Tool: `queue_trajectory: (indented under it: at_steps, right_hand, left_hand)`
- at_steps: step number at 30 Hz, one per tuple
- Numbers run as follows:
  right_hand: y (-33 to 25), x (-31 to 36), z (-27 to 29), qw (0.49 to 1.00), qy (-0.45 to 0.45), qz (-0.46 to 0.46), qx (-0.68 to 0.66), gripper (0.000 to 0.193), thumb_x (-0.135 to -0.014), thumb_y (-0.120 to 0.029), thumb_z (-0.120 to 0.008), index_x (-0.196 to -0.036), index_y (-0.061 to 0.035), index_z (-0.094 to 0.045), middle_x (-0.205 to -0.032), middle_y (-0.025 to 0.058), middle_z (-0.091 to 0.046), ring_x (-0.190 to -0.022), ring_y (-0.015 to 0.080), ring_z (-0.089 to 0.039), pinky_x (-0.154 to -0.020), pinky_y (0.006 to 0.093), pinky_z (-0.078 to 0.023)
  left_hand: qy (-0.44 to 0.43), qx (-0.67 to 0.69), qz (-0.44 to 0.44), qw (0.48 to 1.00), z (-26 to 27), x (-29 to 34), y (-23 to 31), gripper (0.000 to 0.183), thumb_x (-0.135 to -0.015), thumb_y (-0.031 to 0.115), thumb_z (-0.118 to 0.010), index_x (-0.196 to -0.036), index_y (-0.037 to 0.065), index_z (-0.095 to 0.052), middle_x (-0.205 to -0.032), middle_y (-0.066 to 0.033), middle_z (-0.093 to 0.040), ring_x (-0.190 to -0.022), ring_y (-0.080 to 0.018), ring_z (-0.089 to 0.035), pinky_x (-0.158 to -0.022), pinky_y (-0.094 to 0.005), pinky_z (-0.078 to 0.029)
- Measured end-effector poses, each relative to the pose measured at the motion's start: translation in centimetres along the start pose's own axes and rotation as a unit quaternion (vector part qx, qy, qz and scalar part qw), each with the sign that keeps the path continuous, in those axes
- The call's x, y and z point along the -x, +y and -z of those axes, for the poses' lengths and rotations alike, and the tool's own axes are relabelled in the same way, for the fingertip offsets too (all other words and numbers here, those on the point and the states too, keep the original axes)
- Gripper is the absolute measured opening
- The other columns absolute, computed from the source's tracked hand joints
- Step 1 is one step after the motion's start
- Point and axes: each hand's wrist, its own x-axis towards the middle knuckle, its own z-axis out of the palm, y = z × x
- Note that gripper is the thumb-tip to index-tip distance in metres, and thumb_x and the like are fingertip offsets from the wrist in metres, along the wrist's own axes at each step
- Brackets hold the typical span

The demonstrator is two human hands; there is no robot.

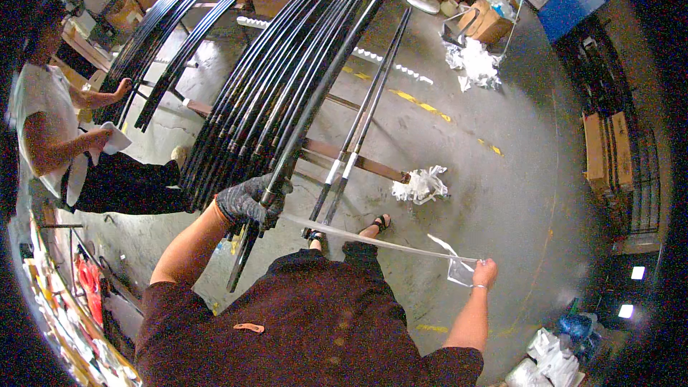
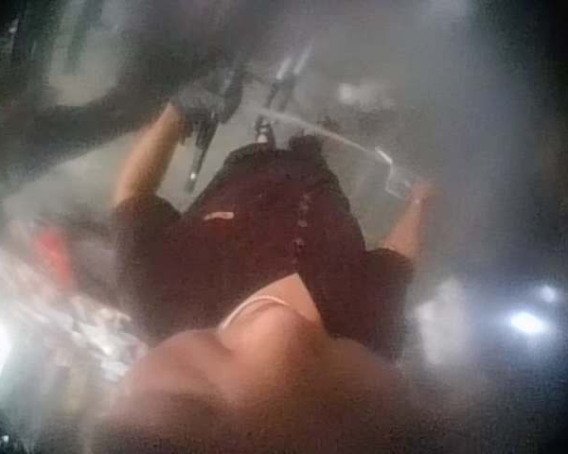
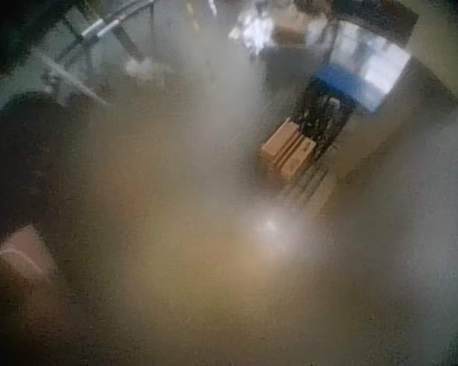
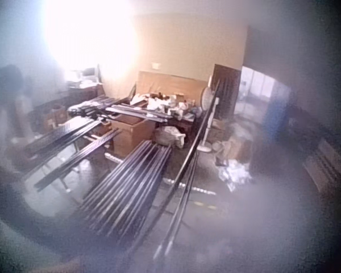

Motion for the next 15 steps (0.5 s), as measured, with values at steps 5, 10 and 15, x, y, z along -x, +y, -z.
queue_trajectory:
  at_steps: [5,10,15]
  right_hand:
    - [5.0,1.2,0.5,0.993,0.039,-0.106,0.038,0.023,-0.075,-0.017,-0.07,-0.09,0.0004,-0.066,-0.09,0.0216,-0.067,-0.086,0.0374,-0.065,-0.073,0.0459,-0.05]
    - [19.2,3.8,-2.0,0.971,0.092,-0.219,-0.026,0.029,-0.076,-0.018,-0.068,-0.094,0.0041,-0.065,-0.089,0.0217,-0.068,-0.084,0.0365,-0.066,-0.073,0.0451,-0.05]
    - [28.2,8.0,-6.6,0.979,-0.031,-0.2,0.02,0.025,-0.078,-0.016,-0.068,-0.089,0.0062,-0.061,-0.079,0.0159,-0.064,-0.064,0.0236,-0.057,-0.062,0.0418,-0.049]
  left_hand:
    - [0.025,0.002,-0.044,0.999,2.1,-0.9,0.3,0.083,-0.063,0.017,-0.085,-0.134,0.01,-0.043,-0.077,-0.0017,-0.057,-0.065,-0.0139,-0.055,-0.058,-0.0276,-0.047]
    - [0.253,-0.161,-0.06,0.952,7.2,-2.5,0.1,0.068,-0.077,0.006,-0.072,-0.138,0.01,-0.043,-0.097,-0.0032,-0.061,-0.08,-0.0117,-0.059,-0.066,-0.0253,-0.049]
    - [0.414,-0.452,-0.199,0.764,14.2,-6.1,-8.8,0.059,-0.087,0.025,-0.062,-0.138,0.007,-0.039,-0.129,-0.0184,-0.054,-0.116,-0.0295,-0.055,-0.095,-0.0375,-0.043]
